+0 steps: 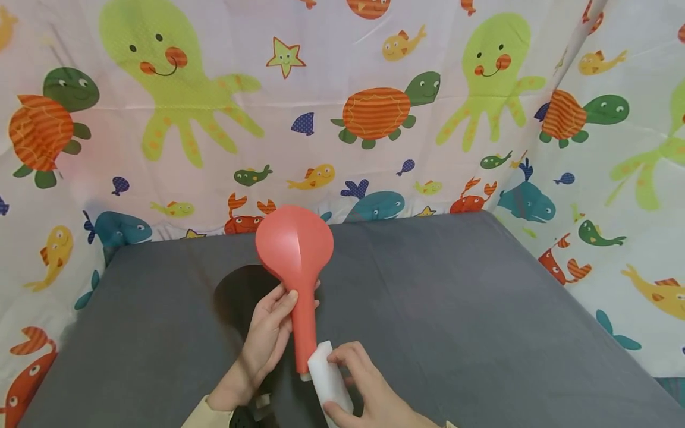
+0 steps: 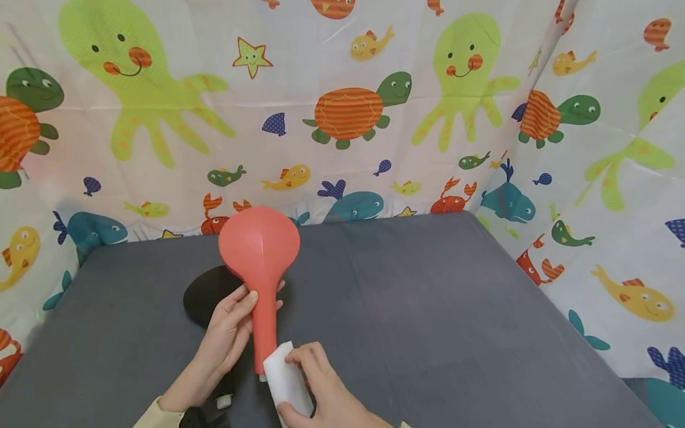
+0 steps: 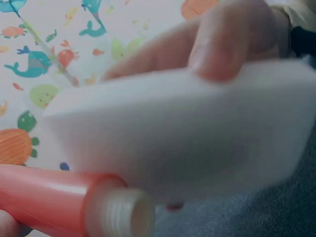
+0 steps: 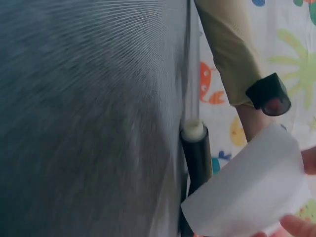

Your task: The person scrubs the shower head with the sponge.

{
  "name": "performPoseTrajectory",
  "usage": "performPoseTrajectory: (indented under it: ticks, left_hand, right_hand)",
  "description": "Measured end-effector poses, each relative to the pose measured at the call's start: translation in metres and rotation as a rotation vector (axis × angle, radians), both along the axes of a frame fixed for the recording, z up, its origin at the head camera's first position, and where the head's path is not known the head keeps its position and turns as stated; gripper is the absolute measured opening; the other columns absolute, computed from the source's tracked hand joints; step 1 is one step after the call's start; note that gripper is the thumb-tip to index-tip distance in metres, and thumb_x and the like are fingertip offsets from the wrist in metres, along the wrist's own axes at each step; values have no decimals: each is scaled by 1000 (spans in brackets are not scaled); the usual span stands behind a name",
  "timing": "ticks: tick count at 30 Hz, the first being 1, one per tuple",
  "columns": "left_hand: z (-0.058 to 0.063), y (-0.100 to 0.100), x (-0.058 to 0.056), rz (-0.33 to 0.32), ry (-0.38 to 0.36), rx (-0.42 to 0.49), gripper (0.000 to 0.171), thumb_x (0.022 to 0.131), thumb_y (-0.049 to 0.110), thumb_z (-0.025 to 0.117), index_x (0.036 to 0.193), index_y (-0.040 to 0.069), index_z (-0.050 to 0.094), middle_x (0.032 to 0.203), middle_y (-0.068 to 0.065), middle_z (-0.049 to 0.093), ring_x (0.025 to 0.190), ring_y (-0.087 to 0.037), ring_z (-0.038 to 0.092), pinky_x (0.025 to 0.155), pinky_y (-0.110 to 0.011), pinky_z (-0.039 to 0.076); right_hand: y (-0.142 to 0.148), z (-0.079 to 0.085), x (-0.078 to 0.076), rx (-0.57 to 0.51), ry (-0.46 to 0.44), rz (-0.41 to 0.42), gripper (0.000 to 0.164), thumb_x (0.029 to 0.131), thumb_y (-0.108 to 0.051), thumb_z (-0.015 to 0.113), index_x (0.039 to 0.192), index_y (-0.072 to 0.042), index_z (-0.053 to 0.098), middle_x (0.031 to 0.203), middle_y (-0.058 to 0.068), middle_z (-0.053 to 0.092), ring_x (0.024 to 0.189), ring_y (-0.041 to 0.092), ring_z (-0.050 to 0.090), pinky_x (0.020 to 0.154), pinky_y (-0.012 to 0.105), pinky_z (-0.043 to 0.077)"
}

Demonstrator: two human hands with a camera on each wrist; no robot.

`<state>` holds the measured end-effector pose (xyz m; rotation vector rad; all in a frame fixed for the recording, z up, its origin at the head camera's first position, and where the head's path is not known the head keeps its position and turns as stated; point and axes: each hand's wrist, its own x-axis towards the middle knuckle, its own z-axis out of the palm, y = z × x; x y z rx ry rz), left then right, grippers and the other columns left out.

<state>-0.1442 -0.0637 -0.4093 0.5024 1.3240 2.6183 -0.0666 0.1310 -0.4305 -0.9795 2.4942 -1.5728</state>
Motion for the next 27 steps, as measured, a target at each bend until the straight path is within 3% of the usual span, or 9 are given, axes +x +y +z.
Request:
performPoseTrajectory:
  ticks: [3,5,11,14,21,27]
  left_hand:
    - [-4,9,-10,19,-98,-18,43,99,6,42,140,1,34,141,-17,38,122,-32,47,97,-37,40]
    - [-7,15,-17,31,-150,-16,43,98,6,43,140,1,34,141,-16,38,122,-34,45,97,-36,41]
    - [-23,27,-35,38,-253,9,45,100,7,38,143,-3,25,146,-20,29,127,-35,38,98,-32,41]
    - [-30,30,-39,30,-297,19,46,101,7,36,143,-5,22,146,-23,26,130,-35,34,99,-32,38]
    - [-41,39,-40,9,-333,16,48,101,6,35,142,-10,16,148,-24,19,132,-39,27,107,-39,28]
    - [-45,48,-39,-22,-367,22,50,101,5,35,144,-7,13,150,-23,16,134,-38,25,108,-39,26]
  right_hand:
    - [12,2,-2,39,29,-21,37,90,-23,62,121,-18,41,114,2,40,99,15,46,68,28,50]
    - [22,5,-7,66,104,-84,37,89,-21,64,120,-15,44,113,2,42,96,16,47,65,26,50]
    - [44,10,-31,266,270,-433,39,80,-18,72,112,-8,51,101,4,46,80,15,52,57,23,47]
    - [48,9,-42,398,293,-542,40,78,-21,72,108,-4,52,95,7,46,70,16,51,54,23,45]
    - [44,0,-53,578,276,-551,43,77,-26,71,105,1,53,91,11,45,72,21,48,48,26,43]
    - [42,-4,-57,672,282,-544,47,77,-30,71,107,2,53,91,13,43,74,23,46,45,28,42]
